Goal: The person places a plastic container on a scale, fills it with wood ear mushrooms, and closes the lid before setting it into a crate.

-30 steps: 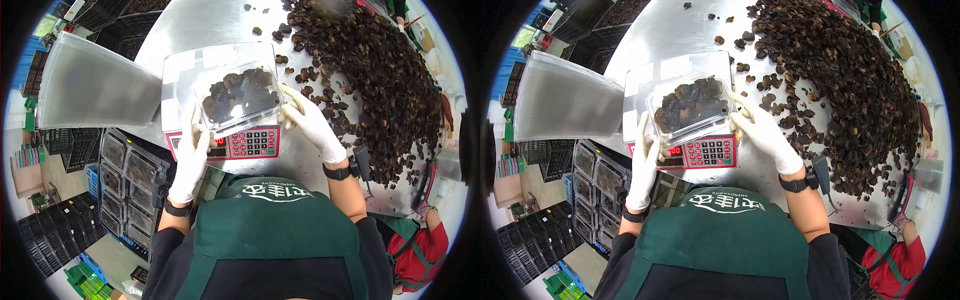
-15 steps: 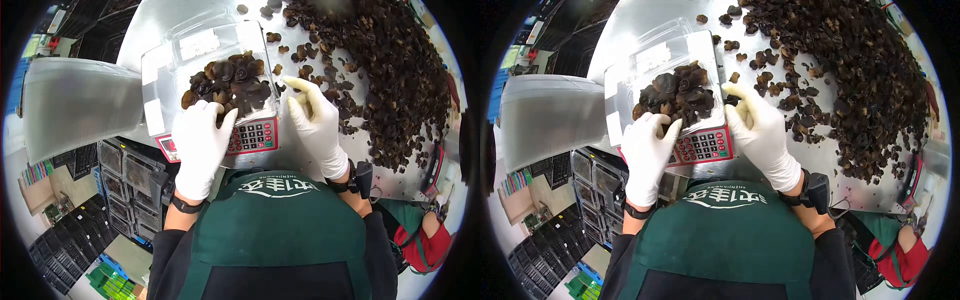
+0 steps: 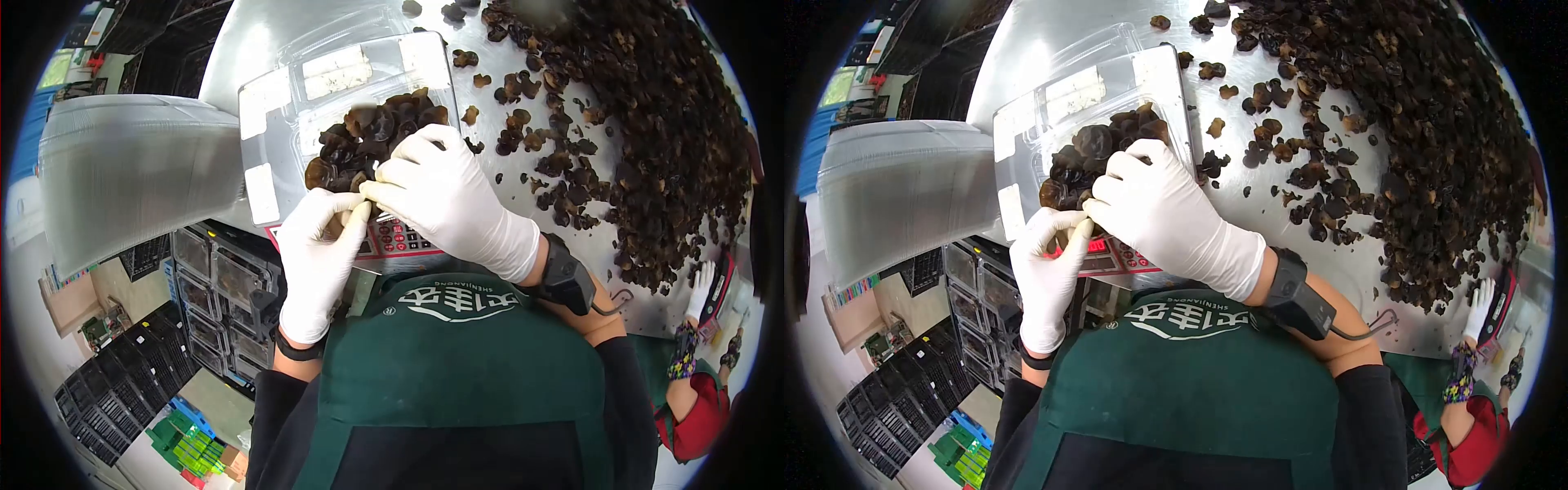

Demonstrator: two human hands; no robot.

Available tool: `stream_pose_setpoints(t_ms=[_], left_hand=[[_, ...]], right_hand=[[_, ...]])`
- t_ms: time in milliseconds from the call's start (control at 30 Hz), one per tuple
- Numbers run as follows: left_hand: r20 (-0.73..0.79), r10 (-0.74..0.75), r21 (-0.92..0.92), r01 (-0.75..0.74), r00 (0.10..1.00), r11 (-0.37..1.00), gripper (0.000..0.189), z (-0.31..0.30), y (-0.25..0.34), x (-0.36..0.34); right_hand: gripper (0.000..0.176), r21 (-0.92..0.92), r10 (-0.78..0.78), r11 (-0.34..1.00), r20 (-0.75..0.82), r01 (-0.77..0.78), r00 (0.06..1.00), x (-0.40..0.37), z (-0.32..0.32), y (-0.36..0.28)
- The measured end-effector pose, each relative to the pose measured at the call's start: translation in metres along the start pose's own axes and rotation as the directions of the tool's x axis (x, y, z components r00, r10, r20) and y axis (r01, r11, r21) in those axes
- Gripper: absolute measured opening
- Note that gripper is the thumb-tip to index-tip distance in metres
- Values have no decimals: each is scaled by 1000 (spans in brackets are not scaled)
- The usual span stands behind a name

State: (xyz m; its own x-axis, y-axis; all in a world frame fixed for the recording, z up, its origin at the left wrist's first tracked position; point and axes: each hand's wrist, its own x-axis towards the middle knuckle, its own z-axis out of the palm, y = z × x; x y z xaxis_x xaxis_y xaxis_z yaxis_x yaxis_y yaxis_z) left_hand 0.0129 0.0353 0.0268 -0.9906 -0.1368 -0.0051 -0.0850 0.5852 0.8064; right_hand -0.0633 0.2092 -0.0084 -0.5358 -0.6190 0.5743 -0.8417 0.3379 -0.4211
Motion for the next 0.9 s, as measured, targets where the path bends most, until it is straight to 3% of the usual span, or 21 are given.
stream_pose_setpoints(t_ms=[200, 267, 400, 567, 833, 900], left_hand=[[13, -6, -38, 7, 1000, 999, 6, -1, -2, 2], [11, 33, 37, -33, 999, 999, 8, -1, -2, -1], [-23, 227, 198, -218, 974, 956, 13, 0, -9, -5], [-34, 262, 208, -249, 965, 946, 13, 0, -11, -7], [-25, 226, 291, -209, 974, 934, 11, 6, -9, 3], [-24, 251, 285, -234, 968, 930, 12, 7, -9, 7]], right_hand=[[13, -23, 1, 1000, 34, 0, 999, -2, 4, 2], [20, -46, 56, 998, 118, -51, 991, -1, -5, -2], [19, -14, 100, 995, 39, -99, 994, -3, -6, -5], [18, -32, 57, 998, -33, -58, 998, -5, 0, -7], [14, -47, 84, 996, 80, -80, 993, -1, -1, -7], [14, 2, 94, 996, -128, -94, 987, -5, -5, -6]])
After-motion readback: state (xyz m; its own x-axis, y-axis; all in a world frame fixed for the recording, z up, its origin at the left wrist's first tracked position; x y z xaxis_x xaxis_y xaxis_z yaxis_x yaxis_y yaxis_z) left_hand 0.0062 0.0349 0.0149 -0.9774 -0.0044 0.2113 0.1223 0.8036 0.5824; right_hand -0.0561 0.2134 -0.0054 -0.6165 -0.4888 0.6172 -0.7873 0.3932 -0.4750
